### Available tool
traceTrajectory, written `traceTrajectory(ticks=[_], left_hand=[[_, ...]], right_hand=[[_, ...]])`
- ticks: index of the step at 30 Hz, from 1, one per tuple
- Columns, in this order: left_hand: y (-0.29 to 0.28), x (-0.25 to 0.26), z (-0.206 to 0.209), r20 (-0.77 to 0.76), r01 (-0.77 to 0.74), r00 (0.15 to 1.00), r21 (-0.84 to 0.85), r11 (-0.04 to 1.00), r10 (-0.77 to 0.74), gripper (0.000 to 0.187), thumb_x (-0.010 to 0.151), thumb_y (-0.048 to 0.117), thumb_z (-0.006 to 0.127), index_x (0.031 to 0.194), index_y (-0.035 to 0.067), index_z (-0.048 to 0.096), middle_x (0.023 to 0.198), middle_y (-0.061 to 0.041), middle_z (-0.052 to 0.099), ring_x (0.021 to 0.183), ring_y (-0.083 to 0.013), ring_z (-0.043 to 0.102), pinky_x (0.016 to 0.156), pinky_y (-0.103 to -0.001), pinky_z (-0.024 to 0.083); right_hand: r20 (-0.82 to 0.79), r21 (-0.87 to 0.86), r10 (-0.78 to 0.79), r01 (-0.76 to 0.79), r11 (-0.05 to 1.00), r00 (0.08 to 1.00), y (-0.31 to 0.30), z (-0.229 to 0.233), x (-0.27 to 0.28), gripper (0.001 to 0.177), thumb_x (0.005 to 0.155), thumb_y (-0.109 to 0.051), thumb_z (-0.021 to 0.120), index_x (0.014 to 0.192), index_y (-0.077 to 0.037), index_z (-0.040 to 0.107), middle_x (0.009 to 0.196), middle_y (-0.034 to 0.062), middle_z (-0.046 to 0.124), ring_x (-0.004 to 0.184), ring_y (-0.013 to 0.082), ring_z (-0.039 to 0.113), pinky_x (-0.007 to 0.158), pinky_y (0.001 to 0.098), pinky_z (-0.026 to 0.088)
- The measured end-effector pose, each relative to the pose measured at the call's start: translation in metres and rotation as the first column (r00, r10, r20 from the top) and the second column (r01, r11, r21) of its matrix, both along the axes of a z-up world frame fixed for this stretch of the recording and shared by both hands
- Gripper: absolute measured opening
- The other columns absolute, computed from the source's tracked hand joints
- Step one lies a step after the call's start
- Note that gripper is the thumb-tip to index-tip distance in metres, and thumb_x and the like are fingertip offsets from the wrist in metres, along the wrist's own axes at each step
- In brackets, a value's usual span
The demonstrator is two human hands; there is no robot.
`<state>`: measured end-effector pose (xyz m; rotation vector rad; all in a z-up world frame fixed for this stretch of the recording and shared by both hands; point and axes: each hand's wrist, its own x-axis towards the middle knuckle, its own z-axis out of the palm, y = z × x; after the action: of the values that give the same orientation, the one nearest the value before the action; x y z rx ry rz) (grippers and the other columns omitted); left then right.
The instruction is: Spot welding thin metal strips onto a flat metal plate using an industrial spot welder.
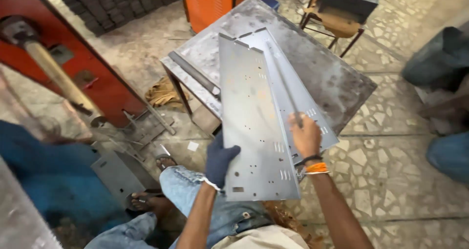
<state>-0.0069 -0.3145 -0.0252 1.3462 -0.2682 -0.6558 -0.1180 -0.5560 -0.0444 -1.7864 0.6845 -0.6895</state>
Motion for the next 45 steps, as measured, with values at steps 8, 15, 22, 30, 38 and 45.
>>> traceTrajectory(ticks=[8, 15, 22, 30, 38, 45], left_hand=[[0.097, 0.022, 0.079, -0.013, -0.166, 0.986, -0.240, 0.956, 0.168, 0.069, 0.078, 0.009, 0.073, 0.142, -0.006, 0.056, 0.122, -0.016, 0.073, 0.102, -0.0208, 0.073, 0.090, -0.034, 0.059], [0.194, -0.008, 0.099, -0.063, -0.527, 0.847, -0.216, 0.822, 0.527, 0.063, 0.078, 0.008, 0.074, 0.137, -0.007, 0.059, 0.114, -0.020, 0.073, 0.092, -0.0264, 0.073, 0.078, -0.038, 0.060], [0.243, -0.027, 0.082, -0.035, -0.695, 0.719, -0.033, 0.719, 0.694, 0.062, 0.076, 0.006, 0.075, 0.136, -0.005, 0.061, 0.108, -0.018, 0.075, 0.086, -0.0252, 0.072, 0.074, -0.037, 0.058], [0.333, 0.028, 0.123, 0.259, -0.482, 0.874, 0.352, 0.802, 0.411, 0.054, 0.081, 0.019, 0.077, 0.130, -0.001, 0.069, 0.102, -0.012, 0.080, 0.085, -0.0171, 0.072, 0.075, -0.036, 0.060], [0.386, 0.112, 0.185, 0.700, -0.652, 0.683, 0.713, 0.258, -0.209, 0.089, 0.070, 0.056, 0.085, 0.142, 0.009, 0.063, 0.116, -0.021, 0.073, 0.108, -0.0382, 0.070, 0.092, -0.047, 0.054], [0.392, 0.136, 0.211, 0.715, -0.603, 0.622, 0.698, 0.387, -0.320, 0.133, 0.035, 0.061, 0.094, 0.148, 0.009, 0.049, 0.130, -0.019, 0.067, 0.116, -0.0371, 0.066, 0.097, -0.046, 0.052]], right_hand=[[0.122, 0.289, 0.239, -0.265, 0.920, 0.963, 0.041, -0.006, 0.052, 0.048, 0.110, -0.030, 0.061, 0.141, 0.007, 0.063, 0.114, 0.0017, 0.070, 0.102, 0.0071, 0.057, 0.090, 0.0258, 0.049], [0.207, 0.120, 0.484, -0.513, 0.850, 0.850, 0.144, 0.063, 0.134, 0.053, 0.097, -0.023, 0.066, 0.139, 0.008, 0.058, 0.120, -0.0008, 0.071, 0.107, 0.0048, 0.061, 0.095, 0.0221, 0.048], [0.259, 0.223, 0.643, -0.693, 0.686, 0.720, 0.201, 0.084, 0.131, 0.047, 0.100, -0.024, 0.065, 0.138, 0.004, 0.061, 0.107, -0.0008, 0.072, 0.094, 0.0032, 0.060, 0.083, 0.0206, 0.050], [-0.044, 0.127, 0.446, -0.438, 0.890, 0.894, 0.111, 0.109, 0.143, 0.041, 0.114, -0.037, 0.042, 0.101, -0.010, 0.070, 0.062, -0.0023, 0.056, 0.051, 0.0124, 0.041, 0.048, 0.0303, 0.029], [-0.247, -0.763, 0.727, -0.591, 0.262, 0.641, 0.132, 0.227, 0.217, 0.018, 0.094, -0.009, 0.065, 0.110, -0.002, 0.069, 0.101, 0.0151, 0.069, 0.090, 0.0323, 0.068, 0.077, 0.0411, 0.053], [-0.265, -0.800, 0.833, -0.593, 0.091, 0.485, 0.225, 0.190, 0.291, 0.010, 0.086, -0.010, 0.077, 0.092, -0.005, 0.070, 0.096, 0.0084, 0.066, 0.090, 0.0273, 0.066, 0.080, 0.0400, 0.054]])
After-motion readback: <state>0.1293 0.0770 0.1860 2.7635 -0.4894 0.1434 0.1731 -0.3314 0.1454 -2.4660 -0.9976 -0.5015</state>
